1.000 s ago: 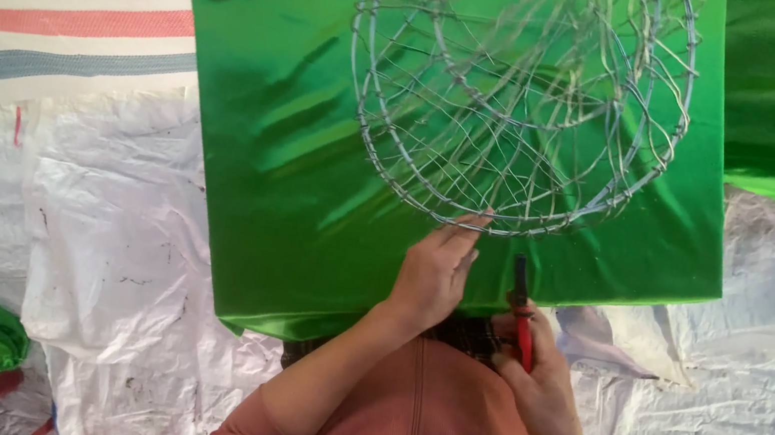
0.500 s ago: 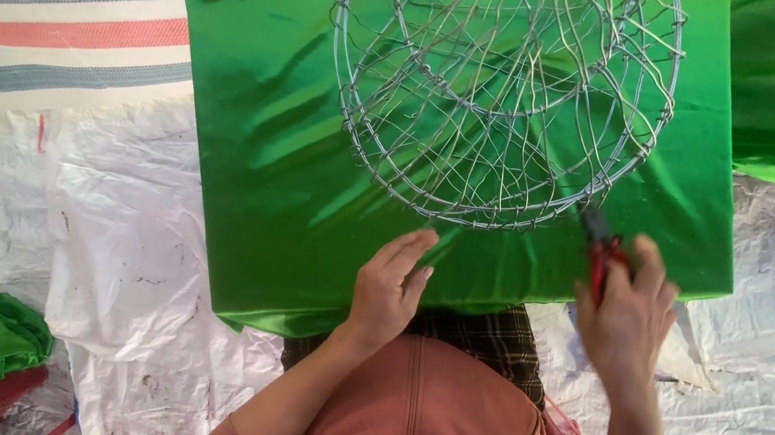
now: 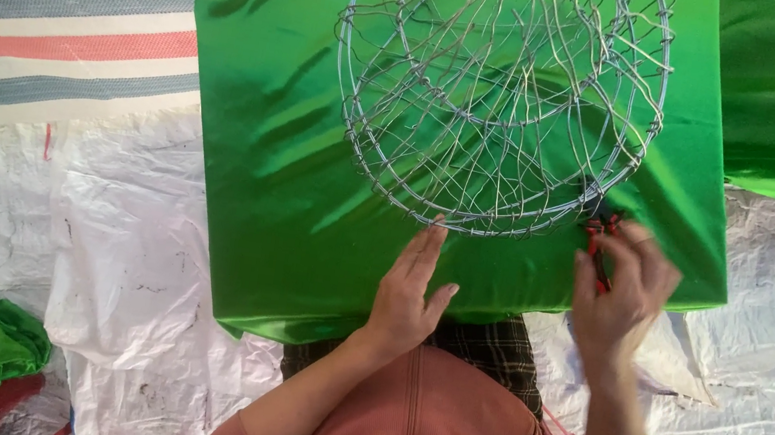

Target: The person uses pliers to bend and secure wire segments on a spherical wire basket frame. They repeatedly adjust the wire mesh and trim excess wire while working on a green-covered surface.

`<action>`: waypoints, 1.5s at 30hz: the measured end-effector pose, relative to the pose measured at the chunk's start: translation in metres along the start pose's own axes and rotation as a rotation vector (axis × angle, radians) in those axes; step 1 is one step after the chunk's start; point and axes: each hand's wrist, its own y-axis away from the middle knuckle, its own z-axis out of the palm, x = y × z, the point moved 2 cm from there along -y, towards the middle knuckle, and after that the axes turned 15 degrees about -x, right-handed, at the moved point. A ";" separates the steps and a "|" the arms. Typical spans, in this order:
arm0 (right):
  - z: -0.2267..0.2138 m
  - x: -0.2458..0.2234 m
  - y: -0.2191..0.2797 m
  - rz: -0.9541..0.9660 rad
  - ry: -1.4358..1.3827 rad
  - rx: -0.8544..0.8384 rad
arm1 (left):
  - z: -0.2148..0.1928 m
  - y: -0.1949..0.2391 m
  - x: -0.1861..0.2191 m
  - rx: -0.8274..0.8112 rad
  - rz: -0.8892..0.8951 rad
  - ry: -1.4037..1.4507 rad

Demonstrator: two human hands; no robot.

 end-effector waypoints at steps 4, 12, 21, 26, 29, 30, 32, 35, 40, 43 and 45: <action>0.028 -0.028 0.014 -0.121 -0.202 0.070 | 0.007 -0.014 -0.001 0.026 0.033 -0.006; 0.009 -0.057 -0.010 -0.266 -0.150 0.256 | 0.001 -0.038 -0.003 0.010 0.036 0.077; 0.002 -0.081 -0.037 -0.159 -0.272 0.378 | 0.009 -0.044 -0.018 -0.020 0.040 0.010; 0.002 -0.088 -0.050 -0.098 -0.252 0.358 | 0.001 -0.042 -0.003 -0.030 0.047 -0.139; 0.002 -0.088 -0.052 -0.114 -0.284 0.321 | -0.015 -0.019 0.019 -0.079 0.000 -0.374; 0.001 -0.088 -0.051 -0.123 -0.304 0.305 | -0.020 -0.008 0.026 -0.123 -0.039 -0.522; -0.004 -0.095 -0.052 -0.112 -0.325 0.266 | -0.061 -0.025 0.083 -0.032 0.080 -0.435; -0.007 -0.098 -0.054 -0.129 -0.344 0.234 | -0.090 -0.045 0.119 0.138 0.273 -0.457; -0.010 -0.099 -0.056 -0.177 -0.346 0.244 | -0.092 -0.090 0.123 0.170 0.343 -0.743; -0.011 -0.097 -0.057 -0.196 -0.334 0.238 | -0.082 -0.100 0.116 0.070 0.312 -0.899; -0.009 -0.092 -0.054 -0.162 -0.290 0.217 | -0.078 -0.097 0.112 0.139 0.300 -1.006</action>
